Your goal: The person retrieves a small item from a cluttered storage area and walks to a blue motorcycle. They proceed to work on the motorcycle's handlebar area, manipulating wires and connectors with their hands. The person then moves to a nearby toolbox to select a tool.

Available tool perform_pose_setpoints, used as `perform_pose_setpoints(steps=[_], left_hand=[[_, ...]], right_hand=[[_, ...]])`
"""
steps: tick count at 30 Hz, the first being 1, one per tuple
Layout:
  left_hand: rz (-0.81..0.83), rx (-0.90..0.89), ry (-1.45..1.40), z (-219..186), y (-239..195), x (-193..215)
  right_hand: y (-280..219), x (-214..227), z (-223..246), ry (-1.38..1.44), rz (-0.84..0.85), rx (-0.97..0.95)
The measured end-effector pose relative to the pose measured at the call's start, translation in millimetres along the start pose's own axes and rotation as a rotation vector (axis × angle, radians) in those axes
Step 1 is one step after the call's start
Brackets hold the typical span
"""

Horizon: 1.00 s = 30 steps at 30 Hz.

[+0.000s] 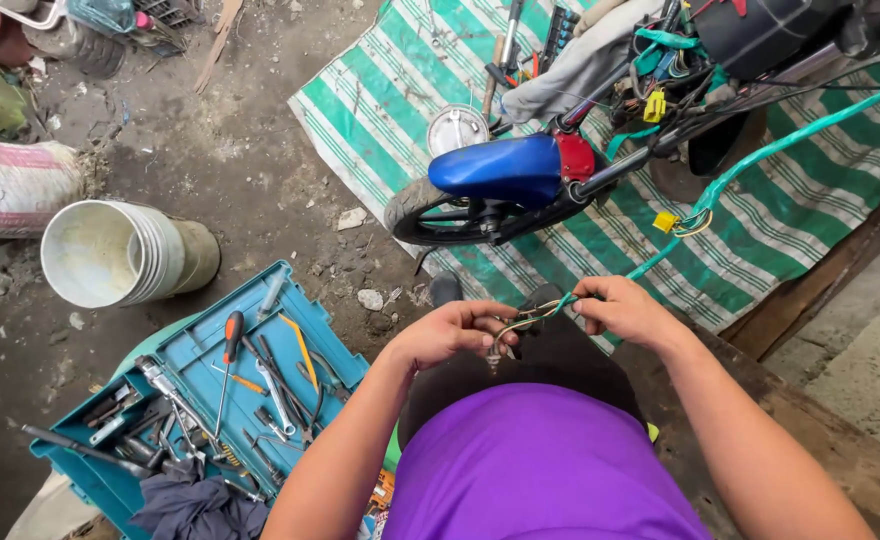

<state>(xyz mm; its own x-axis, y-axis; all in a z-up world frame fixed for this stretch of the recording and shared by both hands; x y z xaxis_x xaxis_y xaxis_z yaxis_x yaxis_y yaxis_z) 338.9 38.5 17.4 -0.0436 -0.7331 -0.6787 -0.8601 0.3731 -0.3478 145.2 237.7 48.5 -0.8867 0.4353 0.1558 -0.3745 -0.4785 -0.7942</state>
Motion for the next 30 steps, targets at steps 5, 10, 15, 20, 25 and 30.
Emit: perform_pose_setpoints(steps=[5,10,15,20,25,30], left_hand=[[-0.13,0.019,-0.084,9.0,-1.7,32.7],[-0.222,0.087,-0.067,12.8,6.2,57.3],[-0.322,0.065,-0.135,5.0,6.3,60.2],[-0.371,-0.023,-0.127,-15.0,12.0,53.9],[-0.436,-0.088,-0.157,-28.7,19.8,26.7],[-0.556,-0.133,-0.21,-17.1,41.7,19.0]], right_hand=[[-14.0,-10.2,36.9,-0.074,-0.081,0.0],[-18.5,-15.8,41.6,-0.025,-0.149,0.074],[-23.3,-1.0,29.2,-0.104,-0.421,0.282],[12.8,5.3,-16.5,0.098,-0.195,0.292],[40.3,-2.5,-24.0,0.083,0.06,0.22],[53.4,6.4,-2.4,-0.091,0.254,0.166]])
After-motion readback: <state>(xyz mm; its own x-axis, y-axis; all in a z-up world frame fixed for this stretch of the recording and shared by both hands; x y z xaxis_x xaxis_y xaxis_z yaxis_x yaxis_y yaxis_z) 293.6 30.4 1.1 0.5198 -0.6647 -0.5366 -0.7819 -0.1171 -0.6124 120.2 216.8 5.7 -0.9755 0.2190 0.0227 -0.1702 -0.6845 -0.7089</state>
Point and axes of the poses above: each hand's wrist, its own y-axis towards the middle knuckle, its own x-axis out of the back of the hand, z = x × y, the point moved 6 cm from there along y, towards the middle knuckle, and after that the axes turned 5 degrees about y, right-handed, at the moved point
